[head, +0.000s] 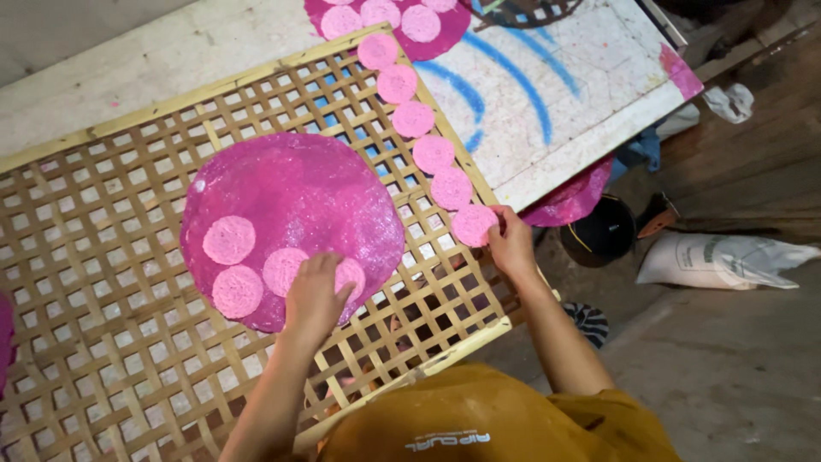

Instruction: The person picks up small pink discs from a pink cloth and places them onto a wooden lattice frame by hand.

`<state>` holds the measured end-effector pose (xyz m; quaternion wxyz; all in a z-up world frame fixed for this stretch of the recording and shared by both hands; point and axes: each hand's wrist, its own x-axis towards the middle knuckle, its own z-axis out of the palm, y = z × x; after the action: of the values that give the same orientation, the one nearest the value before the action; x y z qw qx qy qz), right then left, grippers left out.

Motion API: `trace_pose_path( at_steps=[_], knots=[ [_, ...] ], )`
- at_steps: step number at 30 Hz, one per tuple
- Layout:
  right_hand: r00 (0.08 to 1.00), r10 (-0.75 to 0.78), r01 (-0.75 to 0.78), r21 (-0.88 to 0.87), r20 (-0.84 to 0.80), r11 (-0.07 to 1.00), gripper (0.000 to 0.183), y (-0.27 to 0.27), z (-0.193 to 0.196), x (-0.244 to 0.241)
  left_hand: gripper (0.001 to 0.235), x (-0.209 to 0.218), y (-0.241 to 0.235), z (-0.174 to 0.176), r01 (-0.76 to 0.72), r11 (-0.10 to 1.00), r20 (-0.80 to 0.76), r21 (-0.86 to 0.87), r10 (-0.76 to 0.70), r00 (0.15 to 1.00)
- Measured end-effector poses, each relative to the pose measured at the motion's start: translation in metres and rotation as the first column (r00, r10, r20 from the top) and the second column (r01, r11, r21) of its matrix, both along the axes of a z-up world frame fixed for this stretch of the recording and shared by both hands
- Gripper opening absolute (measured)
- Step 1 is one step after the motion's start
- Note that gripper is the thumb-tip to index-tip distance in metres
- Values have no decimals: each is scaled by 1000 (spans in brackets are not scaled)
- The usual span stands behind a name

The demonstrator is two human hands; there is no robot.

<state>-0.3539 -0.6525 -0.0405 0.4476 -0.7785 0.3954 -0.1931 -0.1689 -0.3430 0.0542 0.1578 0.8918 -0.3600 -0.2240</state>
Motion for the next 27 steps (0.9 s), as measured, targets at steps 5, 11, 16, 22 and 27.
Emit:
trace_pose_path(
  at_steps=[5,11,16,22,27],
  knots=[
    [991,82,-134,-634,-110,761,30,2,28,7,49,0,19,-19,-103,994,77,-24,105,992],
    [974,227,-214,-473,-31,855,20,-44,16,133,29,1,14,-41,24,999,150,-28,-20,988],
    [905,249,-417,-604,-345,679,20,-81,-12,189,36,5,15,-46,-43,997,133,-57,50,990],
    [895,272,-376,-268,-354,887,31,-86,-17,192,29,7,22,-41,-54,980,58,-192,66,996],
    [949,277,-295,-740,-152,605,41,-65,8,181,30,13,8,3,-104,995,-318,0,99,943]
  ],
)
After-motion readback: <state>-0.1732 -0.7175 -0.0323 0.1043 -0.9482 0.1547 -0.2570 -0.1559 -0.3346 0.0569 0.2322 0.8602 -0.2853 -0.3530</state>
